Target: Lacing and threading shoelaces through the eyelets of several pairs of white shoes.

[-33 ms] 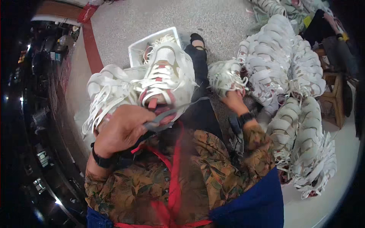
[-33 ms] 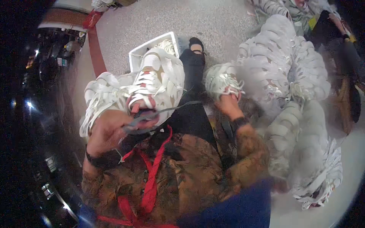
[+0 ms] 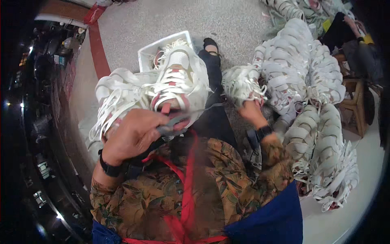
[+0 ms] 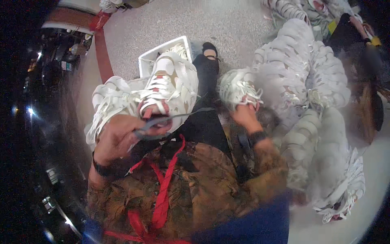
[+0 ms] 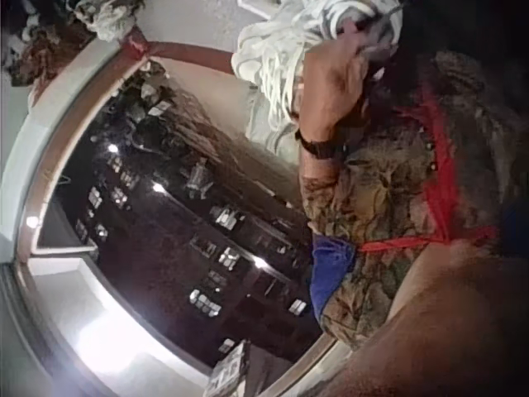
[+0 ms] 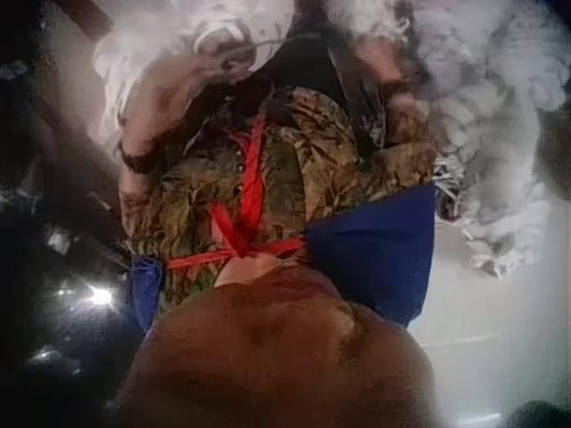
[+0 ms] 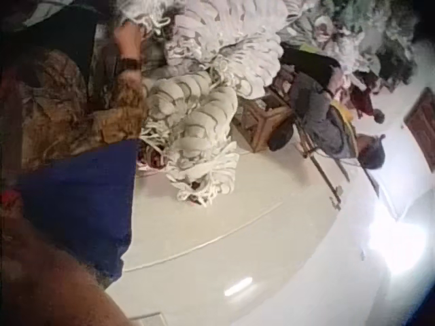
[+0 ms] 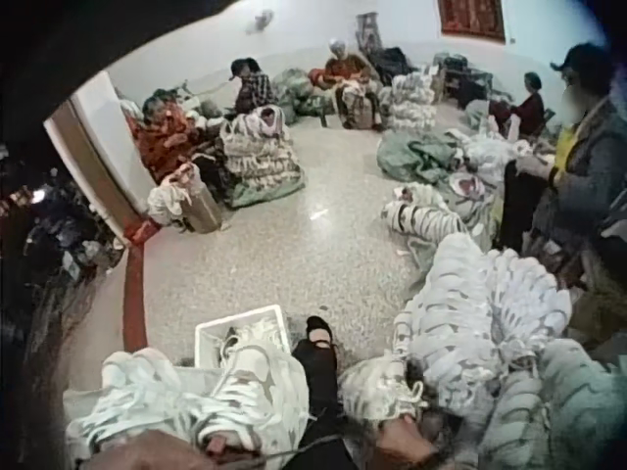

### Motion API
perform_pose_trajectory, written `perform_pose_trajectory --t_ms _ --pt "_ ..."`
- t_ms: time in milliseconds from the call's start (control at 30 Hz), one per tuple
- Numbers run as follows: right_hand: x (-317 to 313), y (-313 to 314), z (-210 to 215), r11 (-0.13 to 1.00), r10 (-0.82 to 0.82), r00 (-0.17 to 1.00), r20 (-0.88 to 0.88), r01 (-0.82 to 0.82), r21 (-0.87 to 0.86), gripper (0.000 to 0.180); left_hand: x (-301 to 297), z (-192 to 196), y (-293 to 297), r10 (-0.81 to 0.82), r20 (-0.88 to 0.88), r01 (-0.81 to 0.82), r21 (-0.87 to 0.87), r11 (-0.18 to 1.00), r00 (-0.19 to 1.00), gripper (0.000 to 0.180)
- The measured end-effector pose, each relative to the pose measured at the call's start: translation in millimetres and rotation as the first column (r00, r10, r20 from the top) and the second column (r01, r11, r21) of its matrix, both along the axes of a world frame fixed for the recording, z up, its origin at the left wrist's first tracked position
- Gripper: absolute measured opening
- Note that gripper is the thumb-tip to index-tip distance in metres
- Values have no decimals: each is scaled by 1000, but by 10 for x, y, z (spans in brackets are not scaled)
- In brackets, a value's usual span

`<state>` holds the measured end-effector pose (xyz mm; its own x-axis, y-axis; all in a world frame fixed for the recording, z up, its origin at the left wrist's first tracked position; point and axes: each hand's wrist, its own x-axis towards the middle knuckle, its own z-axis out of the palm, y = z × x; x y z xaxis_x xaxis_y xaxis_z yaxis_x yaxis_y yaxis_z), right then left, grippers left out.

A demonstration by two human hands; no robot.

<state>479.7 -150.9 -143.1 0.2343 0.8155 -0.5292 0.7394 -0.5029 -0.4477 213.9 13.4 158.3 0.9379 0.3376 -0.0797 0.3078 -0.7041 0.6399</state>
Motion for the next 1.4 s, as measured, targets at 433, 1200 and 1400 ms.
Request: perform_pose_trajectory --t_ms 433,1200,1400 --pt "-930 -946 2808 459 -462 300 -835 886 64 50 -205 27 -47 245 109 -137 -587 798 963 4" --pt "-1073 -124 2709 900 429 640 -638 -366 237 67 -284 -178 -161 -250 256 352 -530 771 934 42" --pt "-1156 -154 2944 889 388 860 -330 -254 381 58 -205 -286 -140 56 376 199 -604 771 925 39"
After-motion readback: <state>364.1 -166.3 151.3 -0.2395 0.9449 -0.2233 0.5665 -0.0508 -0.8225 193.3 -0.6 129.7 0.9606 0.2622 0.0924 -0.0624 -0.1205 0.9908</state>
